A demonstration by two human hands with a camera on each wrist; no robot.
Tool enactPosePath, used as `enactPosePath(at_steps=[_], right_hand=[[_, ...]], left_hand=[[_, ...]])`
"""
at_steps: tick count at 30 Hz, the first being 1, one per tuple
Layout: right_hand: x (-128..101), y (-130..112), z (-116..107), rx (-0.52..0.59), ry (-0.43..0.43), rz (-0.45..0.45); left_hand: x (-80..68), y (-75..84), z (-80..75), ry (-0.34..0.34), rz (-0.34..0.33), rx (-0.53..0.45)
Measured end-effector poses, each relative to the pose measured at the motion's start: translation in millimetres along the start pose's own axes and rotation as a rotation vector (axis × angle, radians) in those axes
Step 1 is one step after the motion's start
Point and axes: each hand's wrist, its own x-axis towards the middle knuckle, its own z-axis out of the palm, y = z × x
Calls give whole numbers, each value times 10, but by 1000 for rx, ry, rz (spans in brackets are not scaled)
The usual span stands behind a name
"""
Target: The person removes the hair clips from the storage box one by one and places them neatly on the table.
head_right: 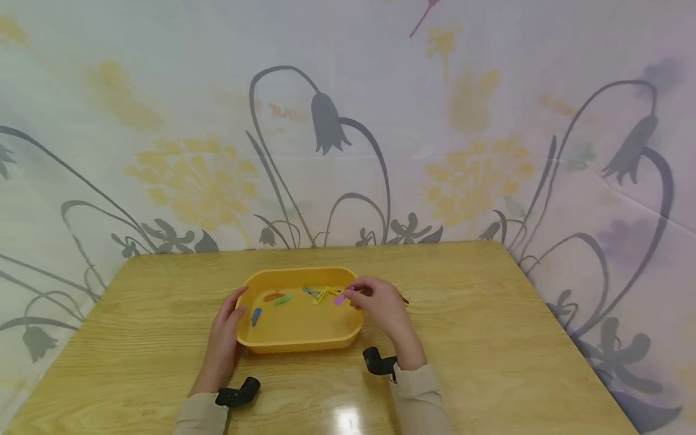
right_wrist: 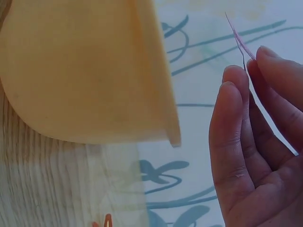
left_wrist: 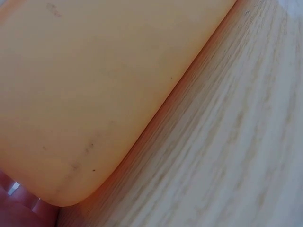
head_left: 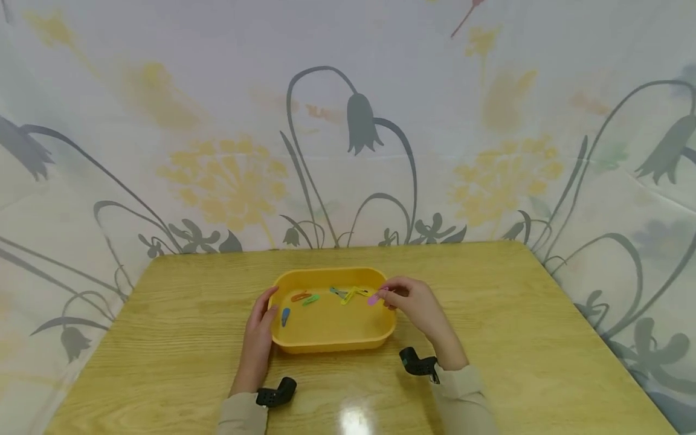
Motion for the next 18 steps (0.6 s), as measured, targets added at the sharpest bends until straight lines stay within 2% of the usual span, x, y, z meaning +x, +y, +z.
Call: enactPosePath(at_steps=[11, 18], right_hand=[[11, 31, 18, -74, 9, -24], [15, 55, -20, -60, 43, 15]], left_hand=[[11, 32, -3, -20, -52, -29], [6, 18, -11, -19, -24, -23]])
